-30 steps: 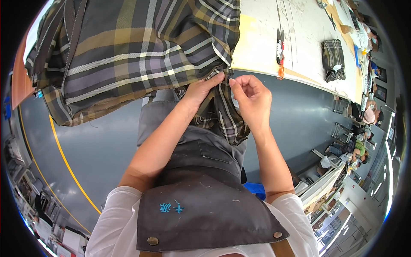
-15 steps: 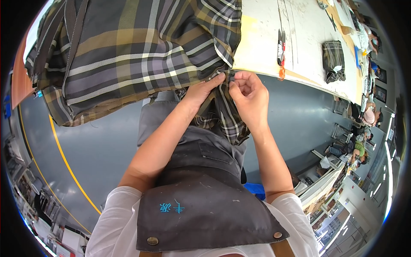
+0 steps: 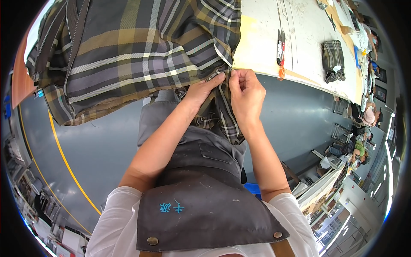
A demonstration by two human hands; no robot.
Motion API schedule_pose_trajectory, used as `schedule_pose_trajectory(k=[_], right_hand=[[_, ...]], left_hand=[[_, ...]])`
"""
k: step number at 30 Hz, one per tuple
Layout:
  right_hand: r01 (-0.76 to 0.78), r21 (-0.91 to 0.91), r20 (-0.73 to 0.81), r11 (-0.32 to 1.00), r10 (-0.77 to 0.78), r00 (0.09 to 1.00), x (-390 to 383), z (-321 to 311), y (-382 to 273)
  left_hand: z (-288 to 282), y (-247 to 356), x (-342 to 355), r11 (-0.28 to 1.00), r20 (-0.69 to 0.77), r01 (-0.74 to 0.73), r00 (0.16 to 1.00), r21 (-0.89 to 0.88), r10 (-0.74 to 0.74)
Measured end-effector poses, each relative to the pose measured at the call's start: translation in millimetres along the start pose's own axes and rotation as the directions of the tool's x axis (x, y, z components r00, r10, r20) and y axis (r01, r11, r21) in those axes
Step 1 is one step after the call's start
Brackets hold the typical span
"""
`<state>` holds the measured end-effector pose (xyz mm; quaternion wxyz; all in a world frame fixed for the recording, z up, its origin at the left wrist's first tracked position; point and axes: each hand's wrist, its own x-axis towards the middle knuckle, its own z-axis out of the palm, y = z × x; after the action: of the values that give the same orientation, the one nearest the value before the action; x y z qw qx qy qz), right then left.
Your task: Sewing or assembling a plaid fabric pouch with a zipper in a workshop setting.
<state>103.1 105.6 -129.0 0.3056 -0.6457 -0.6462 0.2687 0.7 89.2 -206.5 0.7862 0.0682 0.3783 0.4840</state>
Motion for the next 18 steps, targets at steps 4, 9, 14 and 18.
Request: schedule_pose_trajectory(k=[4,9,14,18], right_hand=[[-0.060,0.140,0.023,0.988,0.058,0.998,-1.6,0.5,7.1],[-0.110,0.184,0.073,0.977,0.098,0.993,0.4,-3.1,3.2],[-0.102,0.199,0.066,0.975,0.091,0.994,3.3,-3.6,2.8],[-0.252,0.375,0.173,0.892,0.200,0.964,5.8,-6.6,6.1]], left_hand=[[-0.1,-0.4,0.2,0.999,-0.006,-0.024,1.000,0.023,0.024],[-1.7,-1.6,1.3,0.999,-0.038,0.040,0.999,0.026,-0.039],[2.5,1.9,-3.1,0.998,-0.052,0.028,0.998,0.057,-0.025],[5.0,8.1,-9.7,0.985,-0.075,-0.040,0.996,0.167,0.053]])
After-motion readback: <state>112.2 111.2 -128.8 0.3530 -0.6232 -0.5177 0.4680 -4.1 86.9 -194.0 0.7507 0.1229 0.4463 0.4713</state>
